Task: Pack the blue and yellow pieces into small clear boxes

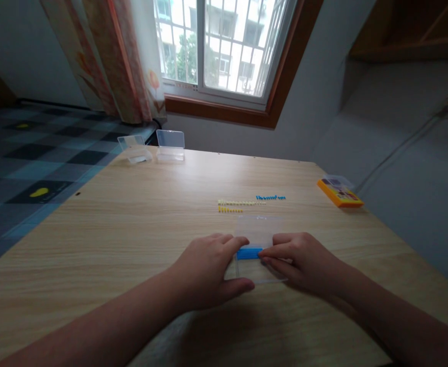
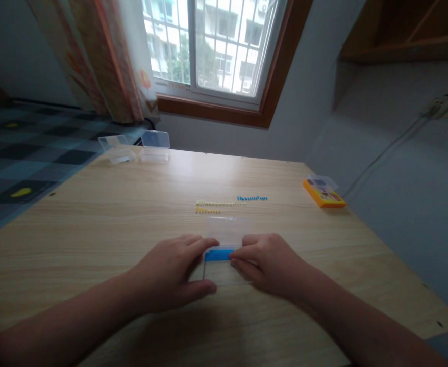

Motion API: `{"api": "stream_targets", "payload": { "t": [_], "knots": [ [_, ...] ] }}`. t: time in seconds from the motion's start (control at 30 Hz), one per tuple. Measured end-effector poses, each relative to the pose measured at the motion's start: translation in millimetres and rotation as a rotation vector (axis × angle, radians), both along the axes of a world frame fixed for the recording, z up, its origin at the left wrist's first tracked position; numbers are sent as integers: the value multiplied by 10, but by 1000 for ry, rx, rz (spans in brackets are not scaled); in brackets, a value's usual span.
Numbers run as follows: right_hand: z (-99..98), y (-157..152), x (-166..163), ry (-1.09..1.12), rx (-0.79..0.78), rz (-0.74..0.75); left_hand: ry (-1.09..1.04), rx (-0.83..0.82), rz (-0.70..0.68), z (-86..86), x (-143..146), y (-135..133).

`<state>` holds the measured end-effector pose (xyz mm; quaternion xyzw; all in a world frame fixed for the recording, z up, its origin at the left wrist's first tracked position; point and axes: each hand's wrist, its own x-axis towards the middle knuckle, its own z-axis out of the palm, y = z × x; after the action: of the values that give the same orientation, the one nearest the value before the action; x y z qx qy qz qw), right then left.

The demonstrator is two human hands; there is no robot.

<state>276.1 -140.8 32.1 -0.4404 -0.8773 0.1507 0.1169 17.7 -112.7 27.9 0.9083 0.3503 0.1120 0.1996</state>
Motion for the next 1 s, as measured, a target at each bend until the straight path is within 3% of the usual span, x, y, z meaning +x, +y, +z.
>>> {"api": "stream_targets", "payload": {
  "t": [0.6, 1.0],
  "knots": [
    [27, -7, 32, 93, 42, -17, 3, 1, 1, -19, -2, 7],
    [37, -16, 42, 4, 13, 19, 8, 1, 3, -18, -1, 5]
  ]
}}
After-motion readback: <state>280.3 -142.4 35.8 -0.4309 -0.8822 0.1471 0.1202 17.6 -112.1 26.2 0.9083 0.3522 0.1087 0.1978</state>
